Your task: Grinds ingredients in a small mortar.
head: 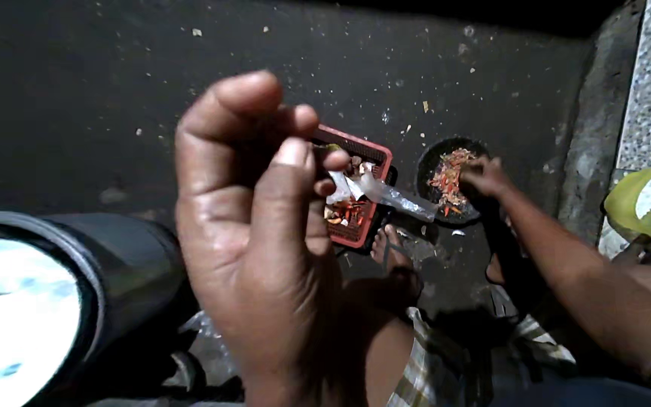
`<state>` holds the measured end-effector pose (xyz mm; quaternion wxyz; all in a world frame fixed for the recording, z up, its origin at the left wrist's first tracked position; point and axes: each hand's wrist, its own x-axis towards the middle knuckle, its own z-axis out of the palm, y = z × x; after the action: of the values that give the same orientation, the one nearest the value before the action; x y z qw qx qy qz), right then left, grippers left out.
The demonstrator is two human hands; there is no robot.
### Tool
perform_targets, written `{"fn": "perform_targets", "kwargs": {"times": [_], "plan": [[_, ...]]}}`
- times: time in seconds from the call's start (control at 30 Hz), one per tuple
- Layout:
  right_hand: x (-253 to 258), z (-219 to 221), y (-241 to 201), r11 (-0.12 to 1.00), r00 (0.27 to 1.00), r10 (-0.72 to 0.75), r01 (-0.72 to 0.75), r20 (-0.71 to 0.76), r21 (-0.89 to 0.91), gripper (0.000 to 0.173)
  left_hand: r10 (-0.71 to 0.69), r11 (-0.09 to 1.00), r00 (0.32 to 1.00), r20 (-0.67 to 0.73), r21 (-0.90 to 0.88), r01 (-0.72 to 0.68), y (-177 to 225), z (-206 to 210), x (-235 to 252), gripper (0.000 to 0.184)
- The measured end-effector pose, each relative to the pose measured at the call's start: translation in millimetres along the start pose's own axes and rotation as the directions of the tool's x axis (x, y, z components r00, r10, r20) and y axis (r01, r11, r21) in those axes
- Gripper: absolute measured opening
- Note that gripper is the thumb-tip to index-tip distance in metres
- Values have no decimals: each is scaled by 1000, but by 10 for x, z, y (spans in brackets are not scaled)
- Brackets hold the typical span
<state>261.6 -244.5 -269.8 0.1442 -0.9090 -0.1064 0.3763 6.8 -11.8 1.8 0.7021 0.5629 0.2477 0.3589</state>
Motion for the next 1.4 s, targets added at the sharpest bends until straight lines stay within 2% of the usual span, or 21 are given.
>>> {"fn": "perform_targets", "kwargs": {"times": [0.07, 0.13, 0.27, 0.4, 0.5, 0.57, 0.63, 0.7, 0.73, 0.77, 0.83, 0.93, 1.0, 1.07, 1.13, 1.2, 1.27, 1.33, 1.37, 1.4], "plan": [[-260, 344, 80, 984, 996, -84, 77, -34, -158, 61, 26, 1000, 999, -28, -10, -27, -29, 7, 82, 26], [-274, 543, 132, 954, 989, -145, 129, -39, -269, 62, 16, 1000, 999, -28, -2, -16, -46, 44, 140, 27], [23, 370, -65, 975, 985, -133, 110, -110, -193, 63, -24, 1000, 1000, 7, 13, 24, -30, 121, 127, 29], [-43, 316, -74, 992, 996, -69, 63, -49, -105, 64, -2, 1000, 1000, 20, 1, 2, 5, 73, 35, 28], [-325, 574, 139, 952, 988, -157, 154, 8, -265, 65, 17, 1000, 999, -39, -15, -18, -14, -27, 13, 27], [-312, 601, 192, 948, 985, -171, 162, -9, -274, 65, 8, 1000, 998, -61, 4, -8, 0, -41, 26, 28], [-160, 495, 79, 993, 994, -85, 78, -72, -89, 65, 1, 999, 999, -40, 36, 1, 19, -2, 41, 27], [168, 220, -74, 963, 997, 1, 20, -78, 267, 62, 16, 998, 1000, 3, 64, -16, 36, 39, 54, 26], [329, 88, -166, 932, 998, 4, 18, -61, 362, 62, 20, 998, 1000, 8, 64, -20, 50, 41, 48, 27], [430, -3, -272, 926, 999, 4, 13, -45, 377, 64, 20, 998, 1000, 7, 61, -20, 57, 23, 34, 27], [377, -13, -427, 971, 999, 29, -18, -44, 239, 65, 6, 999, 1000, 6, 54, -7, 45, -30, 5, 27], [12, 243, -362, 999, 1000, 0, -1, -19, -47, 63, 13, 1000, 1000, -22, 16, -12, 24, -47, 69, 28], [-228, 526, -150, 973, 996, -89, 86, -6, -213, 66, 11, 1000, 1000, -26, 17, -11, 22, -40, 130, 28], [-255, 612, 50, 932, 981, -191, 172, -28, -319, 66, 6, 1000, 1000, -11, 22, -5, -9, -31, 164, 28], [-83, 514, -17, 931, 973, -215, 178, -86, -319, 67, -10, 1000, 1000, 6, 10, 10, -3, -36, 157, 27], [103, 274, -261, 953, 984, -124, 83, -127, -293, 68, -13, 1000, 1000, 26, -14, 13, 21, -16, 112, 27], [262, 116, -483, 976, 989, -77, 48, -128, -213, 66, 0, 1000, 1000, 9, -20, 0, 55, -16, 69, 28], [148, 166, -466, 997, 999, 3, -6, -38, -77, 66, 1, 1000, 1000, -12, -24, -1, 51, -68, 11, 28], [13, 284, -384, 999, 1000, 14, -13, 8, -50, 69, 1, 1000, 1000, -21, -29, -2, 38, -105, -4, 28], [-162, 442, -274, 994, 1000, -11, 13, 15, -104, 69, 2, 999, 999, -35, -38, -4, 23, -135, -6, 28]]}}
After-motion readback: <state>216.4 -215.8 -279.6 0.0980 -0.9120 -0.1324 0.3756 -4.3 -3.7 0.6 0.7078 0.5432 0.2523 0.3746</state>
